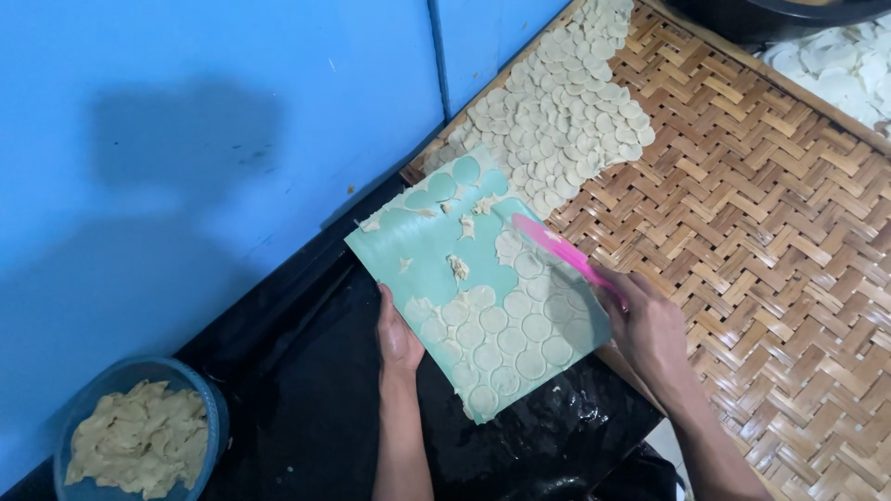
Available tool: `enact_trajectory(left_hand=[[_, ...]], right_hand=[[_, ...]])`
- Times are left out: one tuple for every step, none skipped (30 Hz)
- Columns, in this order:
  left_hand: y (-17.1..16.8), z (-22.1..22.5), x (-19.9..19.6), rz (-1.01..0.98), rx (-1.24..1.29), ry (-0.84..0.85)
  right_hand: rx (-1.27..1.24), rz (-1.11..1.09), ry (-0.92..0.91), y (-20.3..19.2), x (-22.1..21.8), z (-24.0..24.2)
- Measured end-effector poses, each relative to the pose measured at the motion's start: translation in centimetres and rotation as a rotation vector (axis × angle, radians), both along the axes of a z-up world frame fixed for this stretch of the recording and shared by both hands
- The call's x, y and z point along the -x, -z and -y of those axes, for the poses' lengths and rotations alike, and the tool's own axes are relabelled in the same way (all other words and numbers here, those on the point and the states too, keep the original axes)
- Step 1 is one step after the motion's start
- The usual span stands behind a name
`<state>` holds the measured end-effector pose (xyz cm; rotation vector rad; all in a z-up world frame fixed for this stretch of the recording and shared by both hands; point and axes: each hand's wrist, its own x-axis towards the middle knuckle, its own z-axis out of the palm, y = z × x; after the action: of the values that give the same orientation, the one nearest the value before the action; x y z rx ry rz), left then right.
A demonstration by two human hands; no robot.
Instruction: Using a spatula and a mold to shape dough into small circles and placing them on a woven drying mat.
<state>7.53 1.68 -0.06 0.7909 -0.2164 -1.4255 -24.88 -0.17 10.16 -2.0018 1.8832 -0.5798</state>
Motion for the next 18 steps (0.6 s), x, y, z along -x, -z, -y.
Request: enact_trajectory(left_hand=[[0.0,0.0,0.0,-0.001,-0.001,0.001],[0.0,0.1,0.1,-0.001,-0.01,-0.001],[0.0,0.1,0.0,0.002,-0.018,-0.005],[-0.2,0.2,0.1,0.002,-0.018,-0.005],[-0.4,0.2,0.1,0.003,-0.037,-0.012],[-0.7,0.2,0.2,0.003,-0.057,-0.019],[-0.5,0.2,0.1,0.003,-0.058,-0.022],[-0.3,0.2,0.1,-0.008,-0.036,-0.012],[-0.1,0.2,0.0,-0.02,-0.014,-0.002],[0.1,0.1,0.0,-0.019,-0.014,-0.004],[0.2,0.1,0.0,-0.022,-0.006,-0.002],[0.4,0.1,-0.1,-0.026,0.002,0.0],[0.2,0.2,-0.1,-0.024,0.004,0.002],[0.1,0.2,-0.1,-0.009,0.001,0.005],[0.0,0.2,-0.1,0.006,-0.002,0.008],[0.0,0.2,-0.1,0.006,0.001,0.01],[0.0,0.2,-0.1,0.016,-0.006,0.01],[-0.1,0.2,-0.1,0.025,-0.012,0.01]], right_hand=[[-0.001,-0.001,0.001,0.1,0.6,0.3],[0.008,-0.027,-0.023,0.2,1.2,0.5],[0.019,-0.05,-0.048,0.2,1.7,0.8],[0.019,-0.05,-0.048,0.3,1.9,0.9],[0.0,-0.039,-0.071,0.5,2.2,1.0],[-0.02,-0.027,-0.094,0.6,2.4,1.1],[-0.02,-0.027,-0.097,0.7,2.5,1.3],[-0.014,-0.025,-0.11,0.9,2.5,1.4],[-0.007,-0.022,-0.123,1.0,2.6,1.5],[-0.007,-0.022,-0.125,1.5,2.7,1.8],[0.009,-0.062,-0.135,1.9,2.8,2.1],[0.026,-0.102,-0.145,2.4,2.9,2.4],[0.028,-0.101,-0.144,2.8,3.0,2.9],[0.054,-0.146,-0.172,3.3,3.1,3.4],[0.08,-0.193,-0.199,3.7,3.2,3.8],[0.083,-0.193,-0.197,3.3,2.8,4.2],[0.067,-0.202,-0.207,2.8,2.4,4.6],[0.05,-0.212,-0.217,2.3,1.9,5.0]])
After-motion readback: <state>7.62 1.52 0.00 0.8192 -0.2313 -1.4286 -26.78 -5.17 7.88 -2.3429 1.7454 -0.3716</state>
